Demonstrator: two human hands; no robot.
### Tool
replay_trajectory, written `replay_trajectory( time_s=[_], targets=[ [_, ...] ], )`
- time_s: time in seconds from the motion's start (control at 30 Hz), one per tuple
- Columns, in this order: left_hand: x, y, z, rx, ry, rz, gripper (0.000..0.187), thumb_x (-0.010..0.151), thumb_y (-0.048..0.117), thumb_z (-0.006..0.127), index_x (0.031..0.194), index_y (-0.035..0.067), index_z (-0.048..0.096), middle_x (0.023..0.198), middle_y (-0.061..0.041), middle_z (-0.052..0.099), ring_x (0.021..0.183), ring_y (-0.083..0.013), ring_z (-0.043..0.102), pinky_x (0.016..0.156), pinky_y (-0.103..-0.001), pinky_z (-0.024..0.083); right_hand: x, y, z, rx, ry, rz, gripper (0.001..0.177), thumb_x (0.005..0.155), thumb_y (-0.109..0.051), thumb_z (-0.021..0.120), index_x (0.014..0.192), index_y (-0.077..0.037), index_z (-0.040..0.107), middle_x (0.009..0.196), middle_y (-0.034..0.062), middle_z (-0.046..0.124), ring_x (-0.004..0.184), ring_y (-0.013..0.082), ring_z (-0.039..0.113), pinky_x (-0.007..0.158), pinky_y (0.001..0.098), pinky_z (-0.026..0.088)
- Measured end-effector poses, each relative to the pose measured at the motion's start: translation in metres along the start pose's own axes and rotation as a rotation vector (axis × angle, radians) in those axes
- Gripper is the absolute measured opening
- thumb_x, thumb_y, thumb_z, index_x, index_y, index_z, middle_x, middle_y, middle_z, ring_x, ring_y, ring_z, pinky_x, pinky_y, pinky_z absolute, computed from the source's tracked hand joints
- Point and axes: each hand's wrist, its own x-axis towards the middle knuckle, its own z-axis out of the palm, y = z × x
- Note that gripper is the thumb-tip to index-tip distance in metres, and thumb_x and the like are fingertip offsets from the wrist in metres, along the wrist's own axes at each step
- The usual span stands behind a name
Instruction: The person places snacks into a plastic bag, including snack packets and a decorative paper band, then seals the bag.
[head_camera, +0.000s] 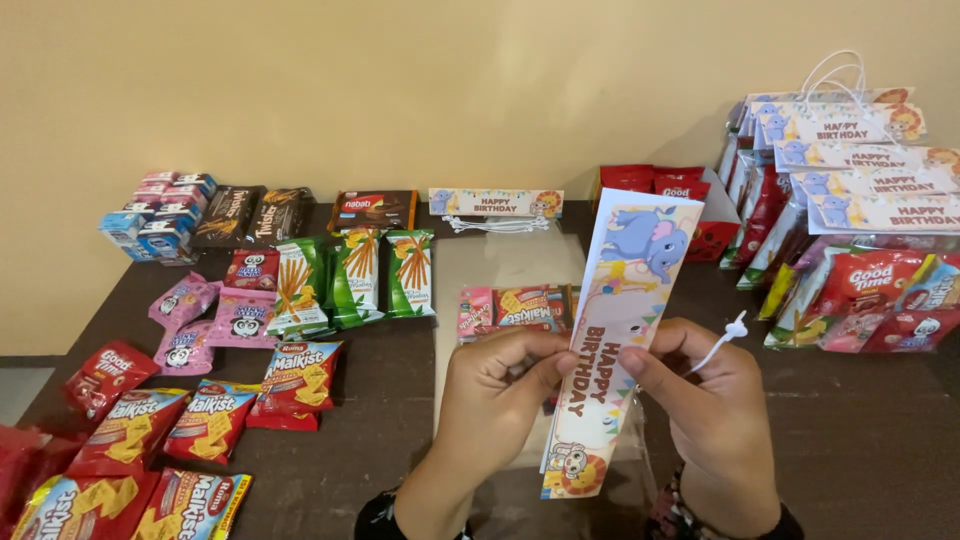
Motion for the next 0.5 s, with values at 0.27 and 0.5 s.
replay_trajectory(
  time_s=[0.27, 0.5],
  targets=[
    [0.002, 0.013, -0.003, 0.117, -0.013, 0.040, 0.017, 0.091, 0.020, 0.075, 0.101, 0.007, 0.075, 0.094, -0.005, 0.077, 0.081, -0.0132, 0.073, 0.066, -0.026, 0.060, 0.004, 0.008, -0.001, 0.045, -0.023, -0.060, 0.014, 0.088, -0.007, 0.074, 0.078, -0.003, 0.065, 0.091, 0.0114, 0.076, 0.091, 0.0203, 0.071, 0.083, 0.0336, 0.056],
    [0.000, 0.001, -0.002, -0.069, 0.148, -0.036, 0.005, 0.089, 0.008, 0.078, 0.088, 0.004, 0.078, 0.073, -0.006, 0.070, 0.060, -0.0097, 0.061, 0.051, -0.025, 0.049, 0.000, 0.002, 0.005, -0.001, -0.043, 0.106, 0.010, 0.083, -0.001, 0.078, 0.077, 0.001, 0.071, 0.087, 0.0128, 0.078, 0.086, 0.0220, 0.075, 0.078, 0.0328, 0.060]
  ],
)
